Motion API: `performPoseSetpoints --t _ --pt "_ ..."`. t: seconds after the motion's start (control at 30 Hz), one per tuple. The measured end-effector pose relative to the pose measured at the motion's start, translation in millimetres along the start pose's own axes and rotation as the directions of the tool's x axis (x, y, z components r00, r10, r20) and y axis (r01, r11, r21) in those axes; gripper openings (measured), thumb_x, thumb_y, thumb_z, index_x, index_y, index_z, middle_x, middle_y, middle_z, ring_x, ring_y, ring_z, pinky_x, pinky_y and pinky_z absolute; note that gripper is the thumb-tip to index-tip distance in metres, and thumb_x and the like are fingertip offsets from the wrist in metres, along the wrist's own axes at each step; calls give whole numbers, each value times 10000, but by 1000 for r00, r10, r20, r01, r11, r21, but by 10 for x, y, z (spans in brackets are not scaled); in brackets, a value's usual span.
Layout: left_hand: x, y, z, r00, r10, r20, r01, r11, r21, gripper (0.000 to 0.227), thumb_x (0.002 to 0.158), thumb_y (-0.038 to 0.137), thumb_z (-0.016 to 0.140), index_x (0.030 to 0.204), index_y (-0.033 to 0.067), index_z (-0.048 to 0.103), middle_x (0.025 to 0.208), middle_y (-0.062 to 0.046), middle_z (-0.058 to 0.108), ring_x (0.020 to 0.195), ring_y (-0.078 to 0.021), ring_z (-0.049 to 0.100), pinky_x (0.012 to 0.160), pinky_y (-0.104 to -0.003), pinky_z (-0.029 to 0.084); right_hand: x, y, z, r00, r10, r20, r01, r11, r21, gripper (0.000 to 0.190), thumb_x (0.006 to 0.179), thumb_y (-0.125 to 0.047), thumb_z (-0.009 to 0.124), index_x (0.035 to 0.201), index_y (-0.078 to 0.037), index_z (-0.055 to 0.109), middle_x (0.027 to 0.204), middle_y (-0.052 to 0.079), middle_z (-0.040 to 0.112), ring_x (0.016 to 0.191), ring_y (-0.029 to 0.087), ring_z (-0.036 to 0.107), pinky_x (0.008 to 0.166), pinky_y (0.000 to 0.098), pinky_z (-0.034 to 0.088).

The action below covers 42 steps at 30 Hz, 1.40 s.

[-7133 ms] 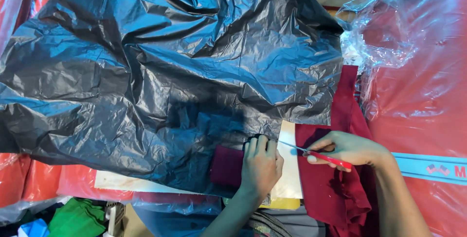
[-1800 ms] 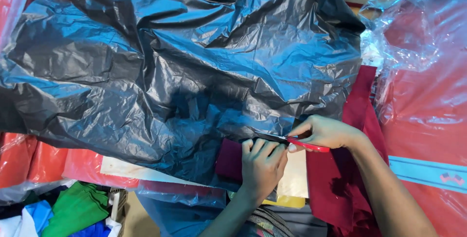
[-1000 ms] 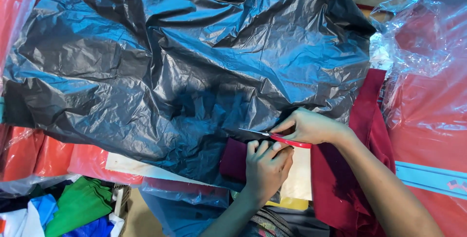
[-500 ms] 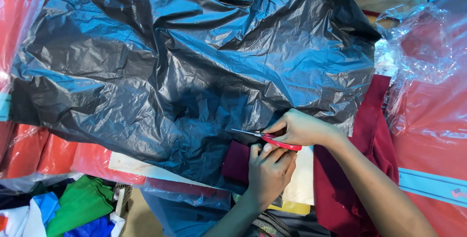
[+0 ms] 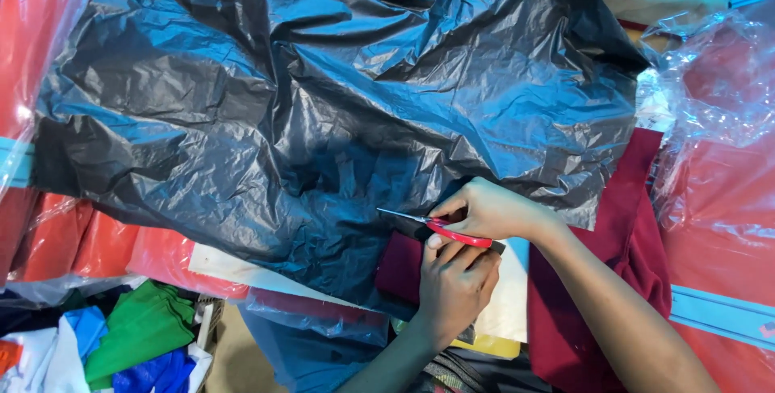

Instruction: Cutting a piece of red fabric to size, folding it, and packing it into a black plastic shipping bag.

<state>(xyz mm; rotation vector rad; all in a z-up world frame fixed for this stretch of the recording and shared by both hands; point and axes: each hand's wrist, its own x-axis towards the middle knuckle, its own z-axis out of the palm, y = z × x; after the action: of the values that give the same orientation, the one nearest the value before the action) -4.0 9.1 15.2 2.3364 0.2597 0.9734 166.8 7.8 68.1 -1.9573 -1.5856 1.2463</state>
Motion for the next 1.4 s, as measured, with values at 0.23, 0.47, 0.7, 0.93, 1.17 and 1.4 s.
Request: performPoseSetpoints --t 0.23,0.47,0.7,0.93,1.17,1.4 --pt "-2 1 -24 1000 -15 23 15 1000 -4 61 936 108 763 947 54 790 1009 -105 757 994 -293 648 908 -465 426 71 -66 -5 1000 15 23 -14 1000 -22 295 872 -324 749 1086 -142 837 956 -25 851 710 47 704 654 261 570" --pt "-19 -11 -30 998 -19 52 19 1000 -8 76 956 119 757 978 58 797 1005 -103 758 1019 -291 643 878 -456 414 144 -40 21 1000 -8 10 8 999 -36 298 848 -282 785 1095 -124 835 887 -20 843 618 33 591 587 272 505" --pt "0 8 -71 999 -17 34 18 1000 -15 72 968 107 734 985 62 788 964 -87 739 973 -286 629 873 -464 395 200 48 70 998 -44 34 48 993 -109 280 905 -300 717 1077 -102 812 990 -15 840 688 77 689 657 293 538" --pt "-26 0 -46 1000 -21 6 21 1000 -17 91 970 127 732 894 83 757 969 -72 731 957 -283 634 811 -444 403 -28 -151 -53 996 -2 93 10 996 -93 451 943 -491 661 680 -130 600 658 -23 366 671 149 273 570 342 314" --pt "-50 -13 -10 985 -75 156 74 997 13 110 970 173 718 1025 101 779 1000 -79 732 895 -303 617 747 -473 367 -548 -114 -120 994 108 -32 -112 983 -146 408 908 -486 687 702 -161 551 626 -25 396 635 147 279 565 322 323" --pt "60 -11 -264 956 -109 273 166 967 -195 133 976 151 625 1024 58 708 942 -98 683 844 -342 602 783 -470 425 -1134 -195 334 757 443 -481 -432 891 141 647 776 -477 750 1356 -193 700 1114 -11 836 914 47 674 818 264 534"
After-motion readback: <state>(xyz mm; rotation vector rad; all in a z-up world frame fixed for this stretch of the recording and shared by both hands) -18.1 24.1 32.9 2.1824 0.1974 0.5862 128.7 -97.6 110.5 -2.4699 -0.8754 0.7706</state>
